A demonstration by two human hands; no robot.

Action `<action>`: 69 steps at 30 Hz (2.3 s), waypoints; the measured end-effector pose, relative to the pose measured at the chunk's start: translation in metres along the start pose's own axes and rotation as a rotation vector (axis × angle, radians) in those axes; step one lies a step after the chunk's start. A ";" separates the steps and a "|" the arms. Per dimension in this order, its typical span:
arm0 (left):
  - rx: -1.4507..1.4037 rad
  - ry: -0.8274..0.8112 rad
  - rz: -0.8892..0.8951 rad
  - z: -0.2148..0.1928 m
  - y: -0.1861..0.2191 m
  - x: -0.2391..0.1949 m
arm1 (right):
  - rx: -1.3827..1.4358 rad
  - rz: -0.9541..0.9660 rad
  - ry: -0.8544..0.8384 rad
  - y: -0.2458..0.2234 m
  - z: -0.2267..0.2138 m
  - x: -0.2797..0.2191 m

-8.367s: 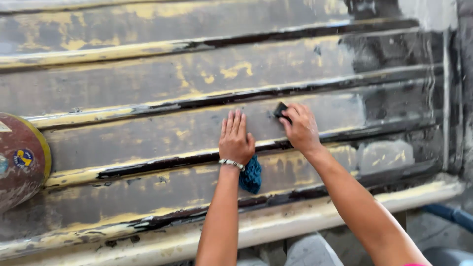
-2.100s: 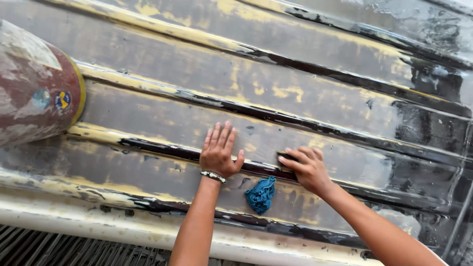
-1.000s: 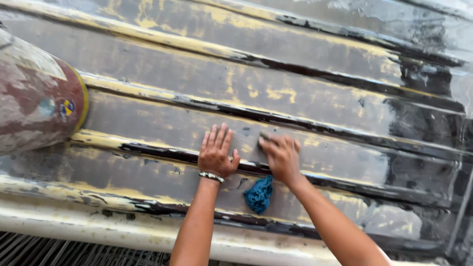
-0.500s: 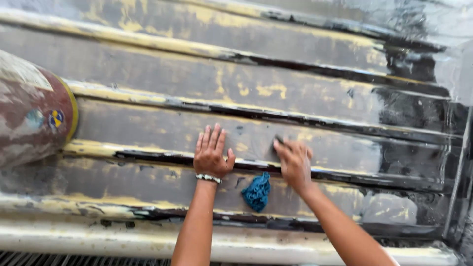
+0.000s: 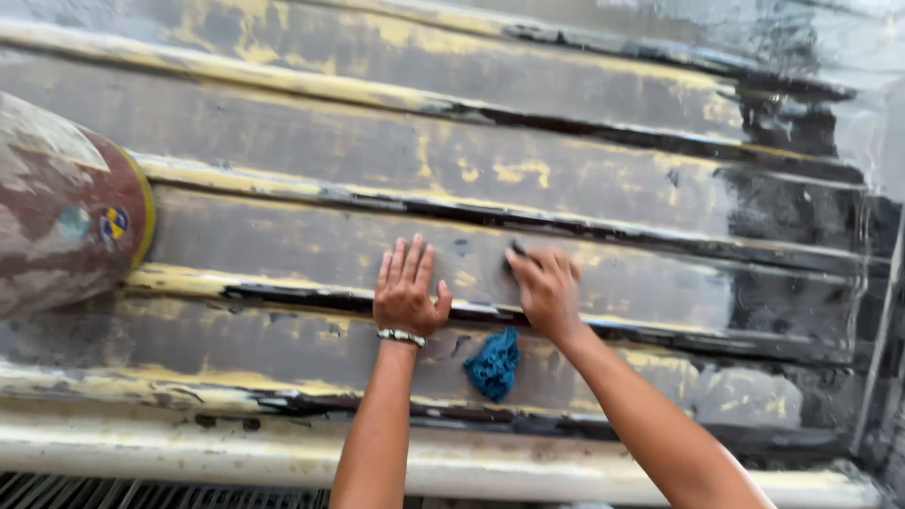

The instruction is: Sanding and cleaning the roof of a vehicle using a sanding block and a damp cloth.

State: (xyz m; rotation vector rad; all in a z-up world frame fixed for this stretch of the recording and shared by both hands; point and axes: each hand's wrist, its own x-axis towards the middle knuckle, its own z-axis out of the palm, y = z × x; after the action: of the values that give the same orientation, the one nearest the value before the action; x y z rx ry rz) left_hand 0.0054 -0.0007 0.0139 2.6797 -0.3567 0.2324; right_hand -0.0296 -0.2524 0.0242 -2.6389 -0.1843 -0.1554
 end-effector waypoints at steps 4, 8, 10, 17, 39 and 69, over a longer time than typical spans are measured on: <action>-0.010 -0.016 0.004 -0.003 0.003 -0.005 | 0.028 0.038 0.126 -0.020 0.010 0.003; -0.008 -0.020 -0.008 -0.001 -0.002 -0.002 | 0.043 -0.069 -0.013 -0.029 0.010 0.005; -0.008 -0.037 -0.019 0.002 -0.001 -0.005 | 0.035 -0.093 -0.032 -0.033 0.011 0.027; -0.034 -0.002 -0.038 0.009 -0.003 -0.005 | 0.035 -0.130 -0.052 -0.024 0.011 0.009; -0.074 0.190 -0.372 0.008 -0.016 -0.010 | 0.049 -0.321 -0.103 -0.052 0.032 0.025; 0.080 0.372 -0.696 -0.010 -0.065 -0.014 | 0.172 -0.711 -0.450 -0.045 0.040 0.071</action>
State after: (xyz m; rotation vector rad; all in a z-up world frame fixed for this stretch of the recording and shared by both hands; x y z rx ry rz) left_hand 0.0089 0.0634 -0.0054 2.5771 0.6961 0.5148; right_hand 0.0363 -0.1869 0.0200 -2.2858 -1.2198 0.2180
